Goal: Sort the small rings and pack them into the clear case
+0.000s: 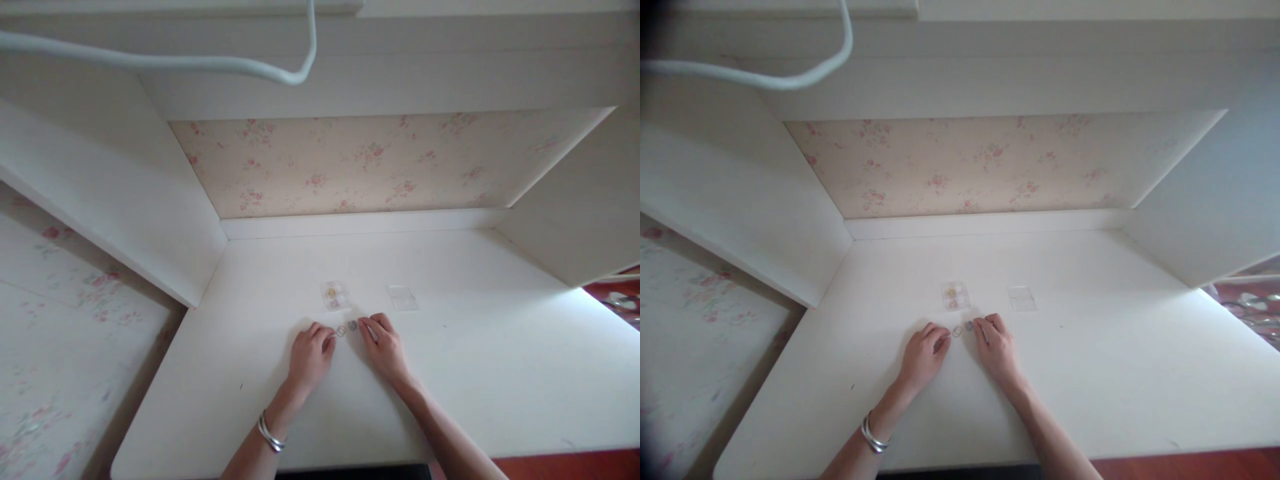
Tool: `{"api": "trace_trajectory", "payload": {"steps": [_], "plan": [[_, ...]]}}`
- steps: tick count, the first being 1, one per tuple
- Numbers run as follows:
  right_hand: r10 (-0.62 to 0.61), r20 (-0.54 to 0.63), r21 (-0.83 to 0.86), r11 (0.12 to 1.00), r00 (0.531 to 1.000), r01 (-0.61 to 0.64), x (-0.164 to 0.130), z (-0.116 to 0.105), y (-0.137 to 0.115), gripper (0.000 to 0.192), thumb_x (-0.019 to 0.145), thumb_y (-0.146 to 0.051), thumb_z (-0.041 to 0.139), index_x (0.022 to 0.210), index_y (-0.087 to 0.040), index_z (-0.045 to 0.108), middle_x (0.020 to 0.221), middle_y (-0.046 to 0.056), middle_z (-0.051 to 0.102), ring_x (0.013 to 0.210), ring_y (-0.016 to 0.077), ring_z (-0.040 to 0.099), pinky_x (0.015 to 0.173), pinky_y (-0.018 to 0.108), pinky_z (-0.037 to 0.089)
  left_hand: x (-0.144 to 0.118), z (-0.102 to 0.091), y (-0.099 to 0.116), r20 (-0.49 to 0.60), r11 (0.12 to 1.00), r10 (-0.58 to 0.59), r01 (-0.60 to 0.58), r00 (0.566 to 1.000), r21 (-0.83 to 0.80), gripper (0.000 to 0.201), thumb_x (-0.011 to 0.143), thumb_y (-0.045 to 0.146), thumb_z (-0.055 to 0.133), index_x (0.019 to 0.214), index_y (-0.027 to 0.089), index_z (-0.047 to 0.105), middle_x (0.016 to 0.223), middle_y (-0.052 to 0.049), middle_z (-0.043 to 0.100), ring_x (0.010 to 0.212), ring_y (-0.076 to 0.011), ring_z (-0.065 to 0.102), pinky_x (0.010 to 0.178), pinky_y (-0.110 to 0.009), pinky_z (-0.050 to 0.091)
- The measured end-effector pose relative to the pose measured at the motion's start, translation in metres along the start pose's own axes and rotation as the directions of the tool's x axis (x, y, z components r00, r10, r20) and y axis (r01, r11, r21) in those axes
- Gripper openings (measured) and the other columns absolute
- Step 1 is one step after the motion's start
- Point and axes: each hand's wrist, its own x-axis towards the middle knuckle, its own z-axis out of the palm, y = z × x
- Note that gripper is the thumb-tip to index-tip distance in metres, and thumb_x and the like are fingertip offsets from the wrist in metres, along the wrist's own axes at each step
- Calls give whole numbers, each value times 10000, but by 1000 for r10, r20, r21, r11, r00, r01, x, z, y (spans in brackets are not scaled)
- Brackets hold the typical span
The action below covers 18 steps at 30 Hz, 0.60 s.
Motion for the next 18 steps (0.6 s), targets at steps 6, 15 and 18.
{"api": "trace_trajectory", "payload": {"steps": [6, 15, 18], "plan": [[-64, 37, -33, 997, 997, 65, -10, 3, -2, 285, 937, -301, 400, 965, -205, 667, 833, 52, 578, 728, 131, 570, 685, 239, 457, 2, 1, 12, 4, 993, 40, -40, 999, 113, 175, 868, 284, 508, 979, 254, 640, 908, -43, 632, 834, -190, 584, 744, -328, 412], [-280, 311, -214, 911, 908, 353, -8, 0, -11, 267, 912, -234, 443, 1106, -261, 624, 822, 51, 588, 732, 150, 537, 683, 269, 399, -2, 5, 11, 37, 989, 50, -55, 998, 136, 185, 907, 275, 451, 851, 223, 620, 834, -51, 621, 804, -194, 563, 732, -343, 377], [-277, 336, -241, 899, 900, 366, -7, 0, -15, 240, 914, -244, 441, 1058, -260, 632, 827, 49, 579, 732, 151, 527, 668, 271, 378, -3, 6, 11, 45, 987, 59, -65, 997, 149, 179, 910, 249, 445, 827, 210, 599, 822, -48, 607, 798, -193, 554, 731, -342, 369]]}}
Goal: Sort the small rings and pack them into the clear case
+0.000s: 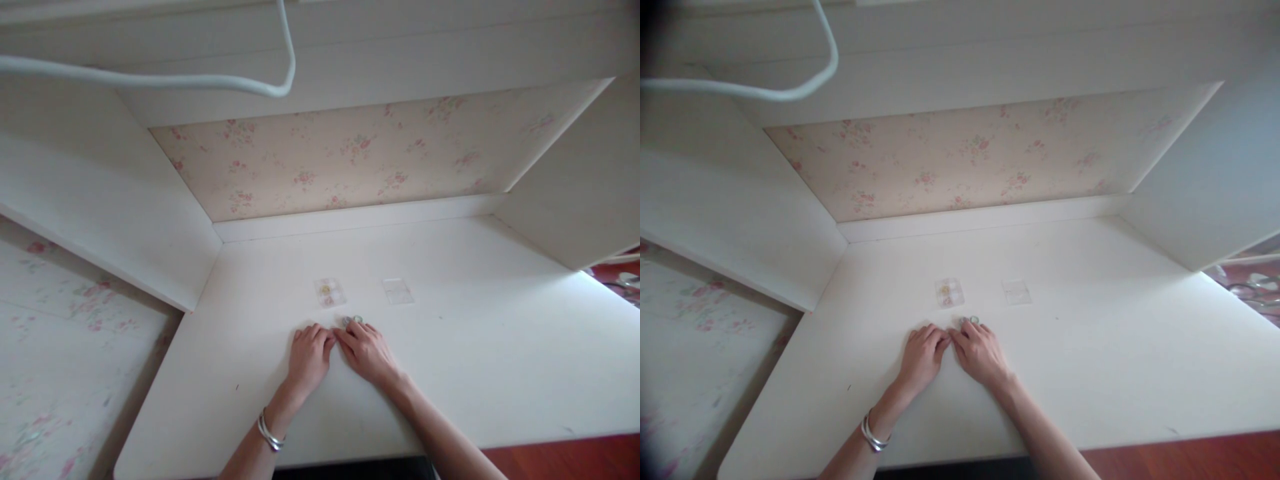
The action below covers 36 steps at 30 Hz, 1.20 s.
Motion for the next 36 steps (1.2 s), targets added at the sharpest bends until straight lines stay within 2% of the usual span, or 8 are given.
{"api": "trace_trajectory", "payload": {"steps": [5, 9, 13, 18, 23, 29, 36], "plan": [[13, -23, -1, 1000, 1000, -13, 0, 1, 1, 214, 914, -230, 433, 883, -220, 644, 801, 44, 568, 734, 151, 522, 676, 278, 371, -1, 4, -4, -33, 1000, -14, 13, 999, -24, 182, 927, 235, 401, 849, 195, 561, 852, -42, 585, 810, -185, 549, 737, -335, 390], [6, -55, 39, 999, 998, -4, -2, 3, 3, 204, 907, -206, 441, 838, -205, 633, 787, 39, 565, 721, 141, 527, 675, 263, 386, 4, 6, -10, -91, 980, -86, 68, 992, -186, 194, 934, 265, 382, 855, 190, 542, 866, -48, 564, 821, -179, 553, 736, -320, 434], [7, -45, 39, 999, 999, -5, -3, 5, 4, 202, 902, -184, 433, 826, -199, 620, 794, 37, 566, 725, 140, 536, 681, 257, 398, 21, -1, -10, -105, 941, -108, 68, 989, -333, 208, 939, 285, 364, 865, 184, 530, 883, -58, 545, 826, -167, 556, 746, -305, 471], [9, -23, 68, 998, 1000, -7, -3, 1, 3, 218, 914, -245, 428, 826, -206, 623, 786, 29, 563, 720, 138, 533, 680, 256, 397, 55, -4, -12, -195, 955, -91, 31, 977, -294, 175, 929, 271, 386, 893, 183, 533, 926, -65, 538, 872, -166, 561, 791, -306, 476], [15, -17, 89, 996, 1000, -13, -4, -2, 3, 231, 916, -244, 415, 821, -204, 621, 783, 32, 559, 715, 138, 523, 670, 253, 389, 74, 3, -18, -209, 980, -96, 55, 973, -194, 160, 915, 264, 414, 893, 183, 550, 932, -60, 549, 841, -167, 578, 776, -307, 481], [13, 16, 88, 996, 1000, -14, -4, 0, 5, 221, 917, -205, 402, 823, -198, 603, 814, 39, 567, 748, 152, 517, 694, 270, 378, 53, 0, -22, -247, 963, -174, 113, 953, -243, 172, 912, 262, 408, 899, 196, 567, 904, -52, 570, 835, -167, 580, 753, -291, 473], [7, 44, 27, 1000, 999, -8, -3, 1, 2, 188, 913, -177, 415, 843, -198, 588, 831, 47, 573, 772, 174, 505, 719, 322, 327, 23, -1, -29, -136, 928, -171, 113, 976, -355, 197, 916, 283, 408, 895, 180, 575, 866, -43, 587, 754, -144, 567, 707, -266, 460]]}}
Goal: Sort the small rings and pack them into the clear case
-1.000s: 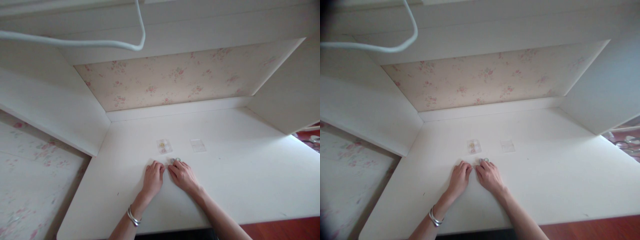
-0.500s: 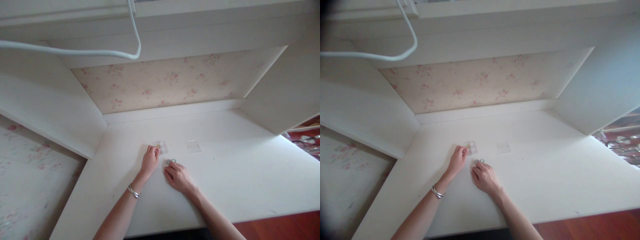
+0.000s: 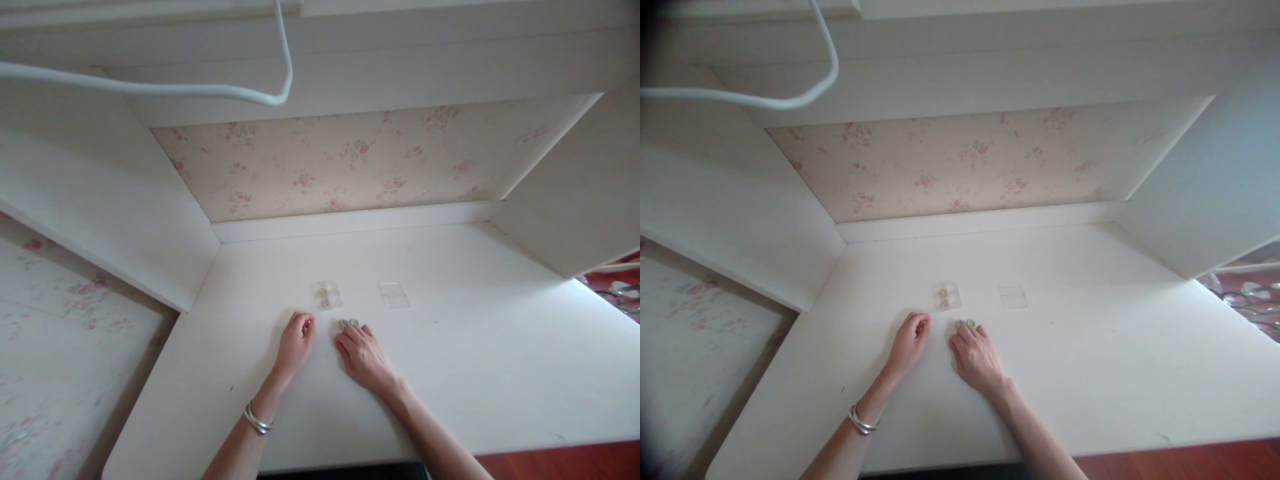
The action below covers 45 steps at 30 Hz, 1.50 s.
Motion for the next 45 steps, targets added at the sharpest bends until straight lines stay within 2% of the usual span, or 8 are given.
{"api": "trace_trajectory", "payload": {"steps": [10, 14, 18, 24, 31, 35, 39, 45], "plan": [[140, 2, 88, 986, 990, -139, 3, 3, -11, 218, 947, -222, 389, 859, -209, 588, 869, 50, 589, 806, 178, 524, 728, 305, 336, -5, -1, 2, 56, 996, 80, -82, 995, 41, 181, 913, 246, 406, 891, 193, 577, 869, -35, 596, 807, -147, 570, 723, -254, 444], [201, -62, 152, 970, 978, -190, 25, 2, -8, 208, 948, -261, 408, 887, -209, 599, 879, 44, 591, 807, 168, 537, 723, 283, 347, -5, -3, 2, 74, 996, 76, -79, 994, 29, 188, 911, 226, 399, 880, 196, 582, 864, -31, 591, 801, -144, 562, 713, -249, 441], [223, -129, 108, 972, 966, -210, 55, 2, -2, 194, 941, -267, 428, 920, -207, 611, 897, 44, 598, 843, 168, 547, 745, 286, 342, -7, -5, 2, 91, 997, 74, -75, 993, 6, 188, 910, 220, 402, 878, 191, 584, 847, -29, 577, 772, -138, 544, 695, -244, 435], [209, -136, 61, 977, 968, -202, 77, 4, 3, 232, 934, -275, 425, 909, -235, 652, 865, 42, 613, 830, 161, 561, 731, 285, 344, -8, -6, 0, 79, 997, 77, -77, 994, -11, 175, 899, 203, 418, 862, 182, 588, 826, -29, 570, 765, -137, 534, 701, -244, 426], [381, -257, 314, 902, 888, -296, 50, -5, 32, 335, 909, -387, 403, 877, -196, 677, 802, 48, 601, 706, 143, 559, 674, 261, 409, -6, -5, -1, 90, 997, 71, -68, 993, -31, 183, 895, 212, 426, 852, 185, 602, 820, -24, 581, 761, -133, 544, 693, -238, 422], [489, -239, 411, 834, 839, -369, 21, -8, 48, 372, 889, -455, 423, 879, -186, 681, 778, 44, 590, 656, 145, 539, 639, 264, 415, -3, -4, -2, 77, 997, 53, -49, 996, -56, 187, 897, 242, 431, 845, 182, 601, 815, -21, 584, 755, -130, 553, 700, -239, 428], [587, -210, 477, 759, 782, -443, 0, -4, 51, 386, 879, -485, 437, 876, -187, 684, 769, 40, 583, 639, 148, 526, 623, 270, 411, 1, -4, 4, 57, 1000, 31, -30, 998, -5, 200, 910, 268, 413, 877, 191, 595, 828, -16, 586, 721, -123, 555, 681, -235, 437], [580, -210, 499, 756, 787, -424, 0, 0, 47, 403, 884, -486, 427, 889, -175, 684, 760, 42, 570, 633, 147, 515, 618, 268, 407, 12, -6, 16, 64, 976, 72, -84, 995, 203, 243, 895, 213, 426, 1080, 241, 582, 1032, -33, 561, 837, -124, 579, 762, -233, 457]]}}
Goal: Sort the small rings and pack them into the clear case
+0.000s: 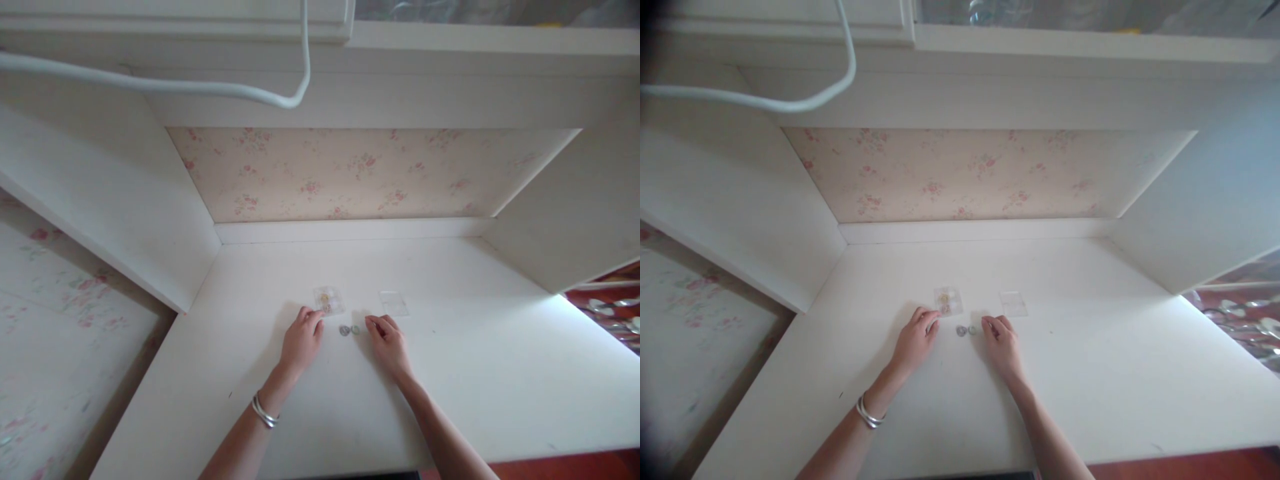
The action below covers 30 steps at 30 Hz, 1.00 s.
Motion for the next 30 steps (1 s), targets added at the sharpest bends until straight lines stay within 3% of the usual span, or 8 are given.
{"api": "trace_trajectory", "payload": {"steps": [7, 15, 21, 25, 30], "plan": [[-38, 17, -10, 999, 999, 38, -1, -1, 3, 399, 892, -473, 411, 893, -182, 683, 750, 38, 567, 627, 142, 521, 608, 259, 414, 12, 4, 7, 21, 985, 23, -27, 999, 172, 281, 891, 198, 446, 1088, 298, 619, 1010, -23, 541, 738, -109, 566, 668, -209, 454], [-59, 29, -13, 998, 998, 60, -2, -3, 4, 387, 895, -461, 411, 896, -190, 688, 758, 38, 581, 615, 133, 532, 592, 245, 416, 8, 4, 4, 23, 992, 35, -37, 999, 119, 221, 892, 197, 468, 966, 279, 660, 965, -13, 553, 747, -103, 568, 695, -210, 454], [-75, 43, -11, 997, 996, 75, -1, -4, 4, 355, 900, -434, 426, 907, -190, 684, 765, 31, 578, 625, 129, 536, 607, 243, 415, -5, 6, 4, 6, 996, 39, -39, 999, 81, 227, 900, 216, 461, 1047, 274, 625, 983, -18, 554, 807, -117, 586, 749, -229, 476], [-72, 39, -8, 997, 997, 72, -2, -4, 3, 363, 896, -445, 422, 899, -195, 686, 770, 37, 586, 625, 132, 540, 601, 245, 420, -14, 10, 17, -5, 996, 62, -62, 998, 62, 234, 901, 230, 459, 1085, 269, 599, 996, -31, 556, 841, -131, 588, 762, -238, 485], [-70, 28, 7, 998, 997, 69, -2, -4, 3, 360, 896, -446, 421, 896, -199, 683, 772, 38, 589, 623, 133, 543, 600, 246, 426, -13, 18, 39, 98, 975, 149, -162, 984, 149, 214, 906, 281, 455, 1052, 276, 612, 919, -36, 558, 772, -141, 572, 698, -243, 482]]}}
